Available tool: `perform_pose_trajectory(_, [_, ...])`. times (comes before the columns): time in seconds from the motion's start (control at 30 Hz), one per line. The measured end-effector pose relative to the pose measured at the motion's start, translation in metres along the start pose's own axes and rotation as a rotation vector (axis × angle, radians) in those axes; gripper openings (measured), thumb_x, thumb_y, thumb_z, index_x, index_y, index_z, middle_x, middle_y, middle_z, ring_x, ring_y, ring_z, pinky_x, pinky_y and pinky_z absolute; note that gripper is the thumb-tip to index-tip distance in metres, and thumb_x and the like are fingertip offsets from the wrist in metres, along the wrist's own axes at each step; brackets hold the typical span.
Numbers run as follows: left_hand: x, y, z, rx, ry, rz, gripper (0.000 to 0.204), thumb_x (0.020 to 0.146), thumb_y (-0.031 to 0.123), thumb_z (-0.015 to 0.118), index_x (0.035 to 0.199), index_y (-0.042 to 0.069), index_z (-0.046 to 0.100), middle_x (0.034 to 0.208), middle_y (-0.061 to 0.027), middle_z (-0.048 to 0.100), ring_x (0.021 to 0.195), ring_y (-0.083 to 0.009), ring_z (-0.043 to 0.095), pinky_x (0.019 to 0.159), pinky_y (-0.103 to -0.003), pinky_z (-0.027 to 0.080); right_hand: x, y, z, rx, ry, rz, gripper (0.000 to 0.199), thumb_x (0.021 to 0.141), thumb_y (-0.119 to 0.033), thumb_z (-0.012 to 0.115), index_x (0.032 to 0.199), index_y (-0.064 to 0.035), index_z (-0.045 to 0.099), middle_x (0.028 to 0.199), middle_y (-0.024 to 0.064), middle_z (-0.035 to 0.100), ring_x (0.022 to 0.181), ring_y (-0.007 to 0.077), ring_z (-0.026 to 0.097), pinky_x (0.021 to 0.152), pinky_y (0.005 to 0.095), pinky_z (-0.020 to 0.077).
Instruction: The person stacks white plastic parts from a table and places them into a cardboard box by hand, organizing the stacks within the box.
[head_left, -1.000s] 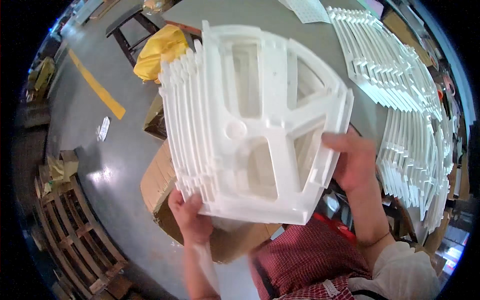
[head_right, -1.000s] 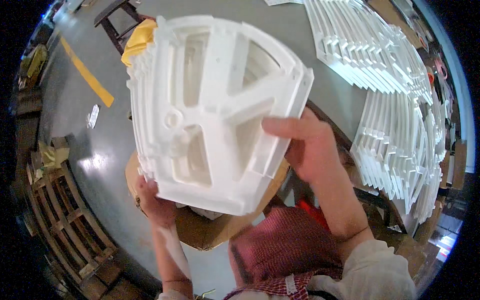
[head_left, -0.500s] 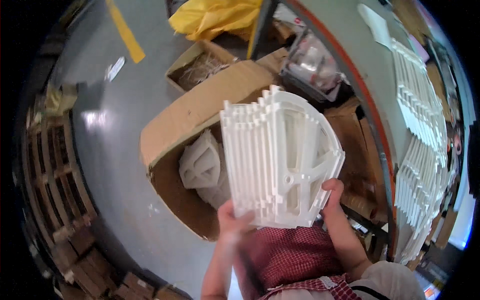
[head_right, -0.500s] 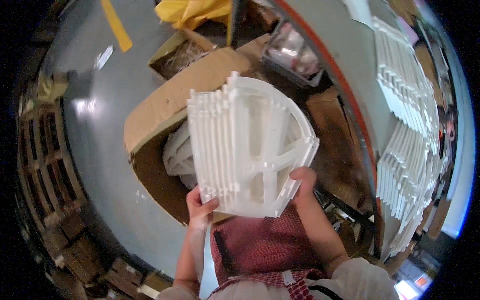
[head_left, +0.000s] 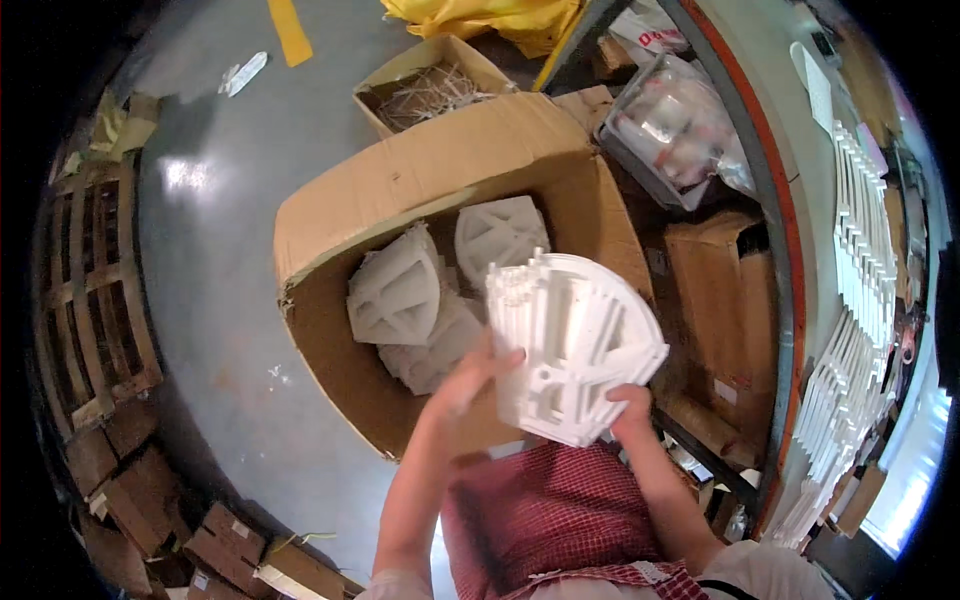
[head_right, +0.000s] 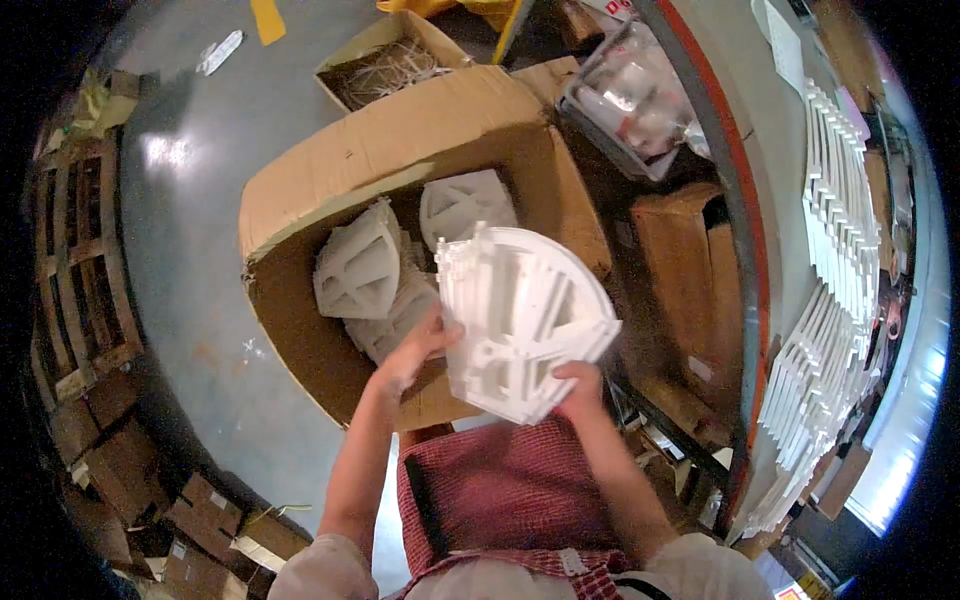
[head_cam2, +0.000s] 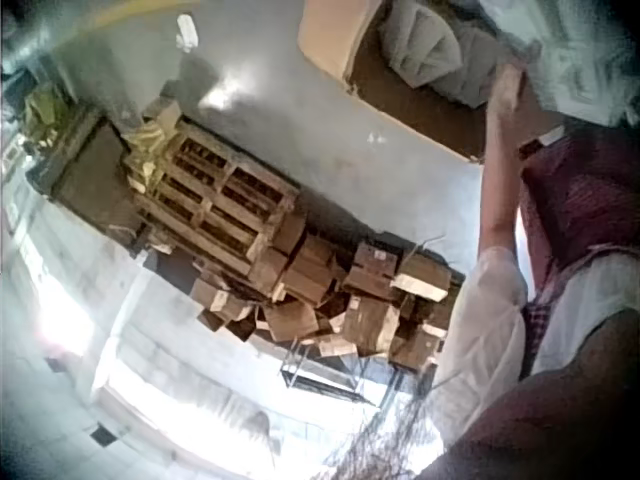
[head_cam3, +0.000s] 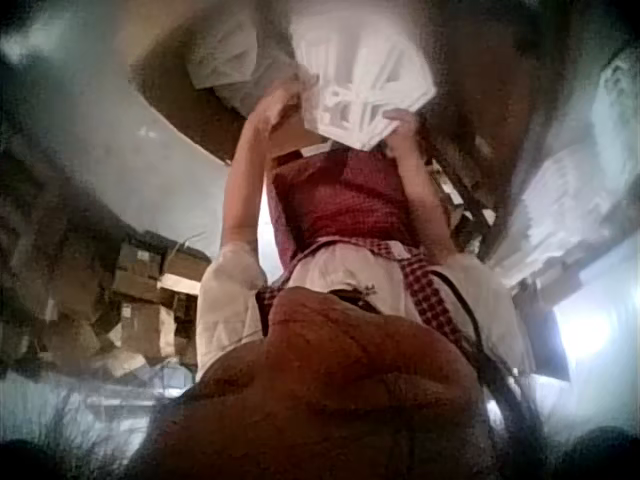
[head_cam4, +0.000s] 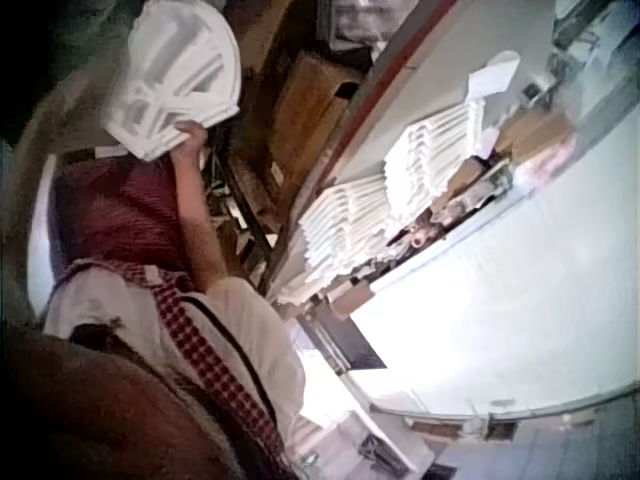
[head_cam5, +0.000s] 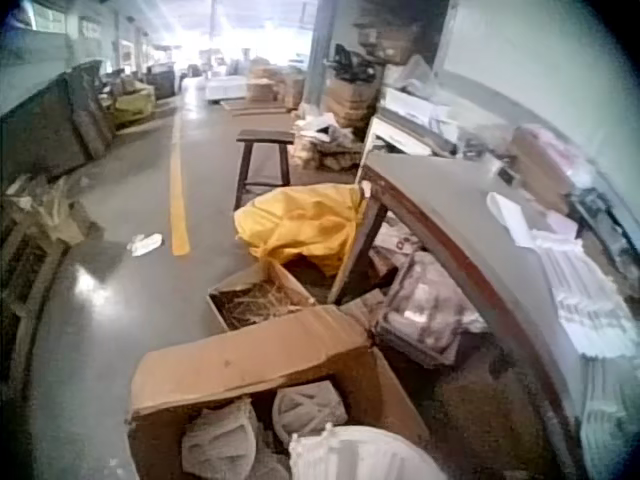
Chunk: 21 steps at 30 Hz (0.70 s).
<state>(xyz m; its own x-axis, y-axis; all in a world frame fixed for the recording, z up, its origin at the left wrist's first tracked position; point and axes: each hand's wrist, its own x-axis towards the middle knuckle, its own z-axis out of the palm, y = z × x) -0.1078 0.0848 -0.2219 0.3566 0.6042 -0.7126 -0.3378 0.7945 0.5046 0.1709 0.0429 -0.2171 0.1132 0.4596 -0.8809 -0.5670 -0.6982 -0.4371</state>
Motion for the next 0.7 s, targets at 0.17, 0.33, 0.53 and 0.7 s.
perform_pose_trajectory(0.17, [0.102, -0.022, -0.025, 0.524, 0.365, -0.059, 0.129, 0.056, 0.052, 0.084, 0.146, -0.005, 0.012, 0.14, -0.0331, 0.031, 0.129, -0.0385, 0.038, 0.106, -0.044, 0.035, 0.054, 0.048, 0.048, 0.19, -0.081, 0.014, 0.064, 0.058, -0.005, 0.051, 0.121, 0.0057, 0.048, 0.112, 0.0159, 0.056, 0.109, 0.0346, 0.053, 0.1, 0.0429, 0.0436])
perform_pose_trajectory(0.33, [0.182, -0.009, -0.027, 0.885, 0.344, 0.017, 0.132, 0.05, 0.052, 0.083, 0.147, -0.003, 0.013, 0.145, -0.0325, 0.023, 0.137, -0.0454, 0.02, 0.112, -0.047, 0.022, 0.16, 0.098, 0.004, 0.306, 0.015, -0.014, 0.053, 0.059, -0.007, 0.053, 0.112, 0.0009, 0.052, 0.107, 0.0139, 0.056, 0.103, 0.0344, 0.055, 0.094, 0.0451, 0.0462])
perform_pose_trajectory(0.53, [0.271, -0.065, -0.071, 1.117, 0.244, -0.008, 0.132, 0.048, 0.05, 0.083, 0.148, 0.002, 0.012, 0.146, -0.0313, 0.021, 0.137, -0.0468, 0.019, 0.113, -0.05, 0.018, 0.22, 0.157, -0.02, 0.459, -0.014, 0.105, 0.043, 0.064, -0.002, 0.055, 0.107, -0.0061, 0.056, 0.107, 0.0104, 0.057, 0.105, 0.0299, 0.055, 0.094, 0.0458, 0.0465])
perform_pose_trajectory(0.7, [0.322, -0.108, -0.074, 1.025, 0.142, 0.14, 0.13, 0.049, 0.044, 0.082, 0.148, 0.001, 0.01, 0.145, -0.0308, 0.023, 0.135, -0.0484, 0.02, 0.113, -0.05, 0.017, 0.23, 0.134, -0.013, 0.319, -0.15, -0.134, 0.055, 0.064, -0.003, 0.051, 0.118, 0.0007, 0.052, 0.117, 0.0122, 0.055, 0.114, 0.0284, 0.051, 0.097, 0.0422, 0.0447])
